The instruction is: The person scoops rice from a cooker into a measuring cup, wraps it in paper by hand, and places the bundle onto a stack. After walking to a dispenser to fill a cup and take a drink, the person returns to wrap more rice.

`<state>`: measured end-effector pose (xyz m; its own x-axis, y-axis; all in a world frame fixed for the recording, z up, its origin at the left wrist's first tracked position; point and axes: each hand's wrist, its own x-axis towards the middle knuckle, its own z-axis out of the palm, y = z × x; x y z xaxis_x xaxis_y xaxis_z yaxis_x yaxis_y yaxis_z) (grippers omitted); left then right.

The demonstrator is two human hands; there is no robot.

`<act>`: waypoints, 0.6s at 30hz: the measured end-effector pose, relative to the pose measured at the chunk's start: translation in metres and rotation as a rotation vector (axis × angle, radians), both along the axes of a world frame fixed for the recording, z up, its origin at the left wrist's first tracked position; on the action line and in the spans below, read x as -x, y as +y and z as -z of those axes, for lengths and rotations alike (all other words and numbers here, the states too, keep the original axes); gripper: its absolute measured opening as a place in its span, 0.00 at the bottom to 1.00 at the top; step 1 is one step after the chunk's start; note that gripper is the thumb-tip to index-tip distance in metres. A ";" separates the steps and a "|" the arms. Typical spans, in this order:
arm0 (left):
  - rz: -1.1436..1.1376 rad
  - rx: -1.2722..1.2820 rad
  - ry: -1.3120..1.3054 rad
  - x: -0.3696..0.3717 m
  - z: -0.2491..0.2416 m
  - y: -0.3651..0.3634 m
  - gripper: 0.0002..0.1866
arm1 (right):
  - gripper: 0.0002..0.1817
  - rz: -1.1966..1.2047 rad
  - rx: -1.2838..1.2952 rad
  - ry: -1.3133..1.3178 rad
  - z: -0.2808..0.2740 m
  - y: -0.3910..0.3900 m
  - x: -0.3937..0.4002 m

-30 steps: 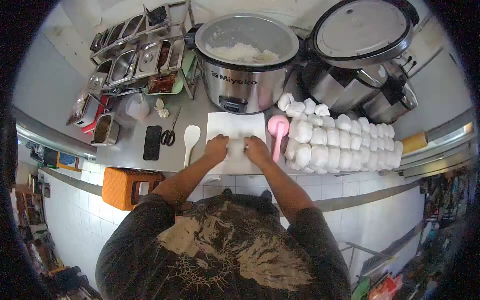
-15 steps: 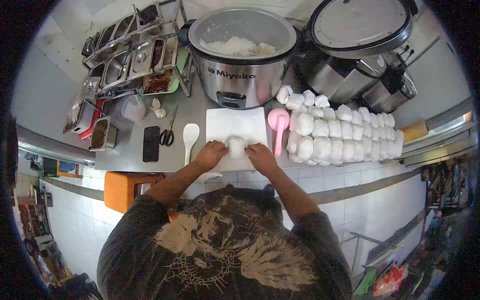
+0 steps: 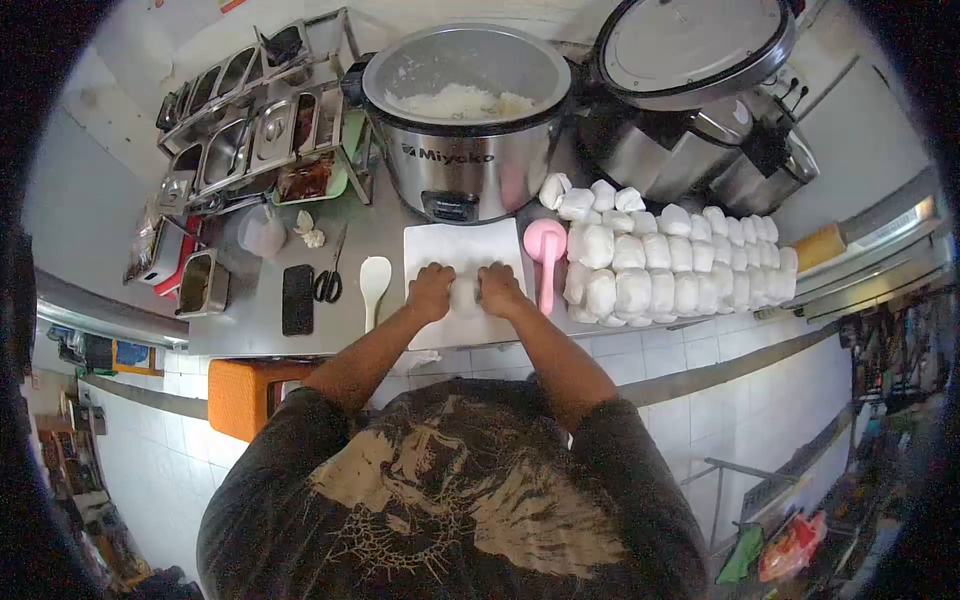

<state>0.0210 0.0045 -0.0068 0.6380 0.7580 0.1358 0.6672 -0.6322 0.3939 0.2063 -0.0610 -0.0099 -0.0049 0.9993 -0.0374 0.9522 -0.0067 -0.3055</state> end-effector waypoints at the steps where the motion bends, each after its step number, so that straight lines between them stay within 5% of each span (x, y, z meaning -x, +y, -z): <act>1: 0.033 0.129 -0.098 0.004 0.003 0.003 0.17 | 0.11 0.038 0.059 0.257 -0.014 -0.009 0.000; 4: 0.101 0.493 -0.376 0.018 -0.005 0.003 0.13 | 0.10 0.138 0.188 0.940 -0.015 -0.031 -0.003; 7: 0.189 0.851 -0.624 0.018 -0.023 -0.011 0.14 | 0.13 0.127 0.191 1.241 -0.061 -0.063 -0.005; 8: 0.178 0.847 -0.595 0.015 -0.029 -0.017 0.14 | 0.17 0.174 0.215 1.217 -0.064 -0.072 -0.009; 12: 0.116 0.907 -0.580 -0.018 -0.050 -0.043 0.13 | 0.18 0.265 -0.515 0.699 -0.089 -0.107 -0.011; 16: 0.081 0.873 -0.566 -0.068 -0.080 -0.071 0.14 | 0.07 0.370 -0.612 0.559 -0.103 -0.135 -0.035; 18: 0.090 0.603 -0.562 -0.094 -0.080 -0.082 0.13 | 0.07 0.528 -0.521 0.774 -0.117 -0.152 -0.047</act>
<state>0.1146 -0.0779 0.0730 0.6577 0.7523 0.0392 0.2266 -0.2472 0.9421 0.2531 -0.2127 0.1073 0.5930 0.7740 0.2221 0.4129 -0.0554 -0.9091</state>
